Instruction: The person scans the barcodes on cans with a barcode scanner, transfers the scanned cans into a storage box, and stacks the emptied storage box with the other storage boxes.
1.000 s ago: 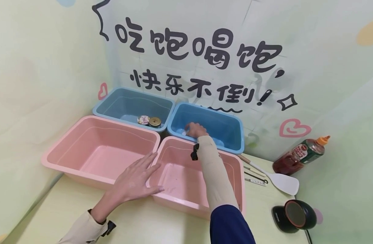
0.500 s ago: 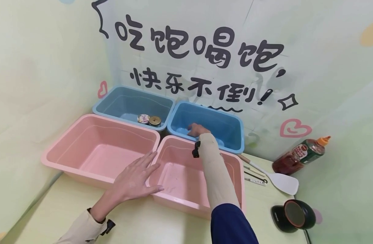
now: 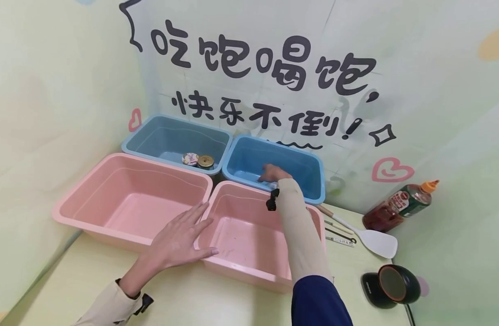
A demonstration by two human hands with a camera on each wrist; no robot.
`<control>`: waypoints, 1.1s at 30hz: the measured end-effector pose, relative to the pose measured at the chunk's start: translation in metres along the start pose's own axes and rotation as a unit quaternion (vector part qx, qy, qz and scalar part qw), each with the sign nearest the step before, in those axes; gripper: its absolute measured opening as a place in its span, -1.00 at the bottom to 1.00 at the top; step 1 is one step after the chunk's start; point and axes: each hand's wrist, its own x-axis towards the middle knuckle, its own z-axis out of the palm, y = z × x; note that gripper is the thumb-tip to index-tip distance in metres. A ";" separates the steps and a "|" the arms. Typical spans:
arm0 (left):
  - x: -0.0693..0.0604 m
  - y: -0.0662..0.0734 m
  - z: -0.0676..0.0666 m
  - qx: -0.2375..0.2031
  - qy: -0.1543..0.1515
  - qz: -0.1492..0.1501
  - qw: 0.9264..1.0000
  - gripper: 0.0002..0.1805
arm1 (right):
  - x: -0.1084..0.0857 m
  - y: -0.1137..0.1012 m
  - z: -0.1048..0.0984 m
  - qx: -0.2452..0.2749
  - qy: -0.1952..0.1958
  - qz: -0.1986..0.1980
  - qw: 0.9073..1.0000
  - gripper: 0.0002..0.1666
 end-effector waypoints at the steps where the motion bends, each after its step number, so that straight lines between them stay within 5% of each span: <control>1: 0.000 0.000 0.000 0.000 -0.001 0.001 1.000 0.00 | -0.002 0.002 -0.001 -0.001 0.001 -0.006 1.000 -0.20; 10: -0.004 0.001 0.000 -0.008 -0.007 0.002 1.000 -0.03 | -0.032 0.005 -0.009 -0.031 0.040 -0.075 0.996 -0.22; 17: -0.006 0.000 0.001 -0.007 -0.001 -0.003 1.000 -0.06 | -0.062 -0.006 -0.012 -0.027 0.095 -0.152 0.983 -0.15; 26: -0.004 0.001 0.002 -0.015 -0.001 -0.006 1.000 -0.05 | -0.111 -0.011 -0.016 -0.022 0.209 -0.146 0.967 -0.09; 33: -0.002 0.001 -0.001 -0.022 -0.002 -0.008 1.000 -0.06 | -0.147 0.004 -0.019 -0.054 0.324 -0.130 0.935 0.01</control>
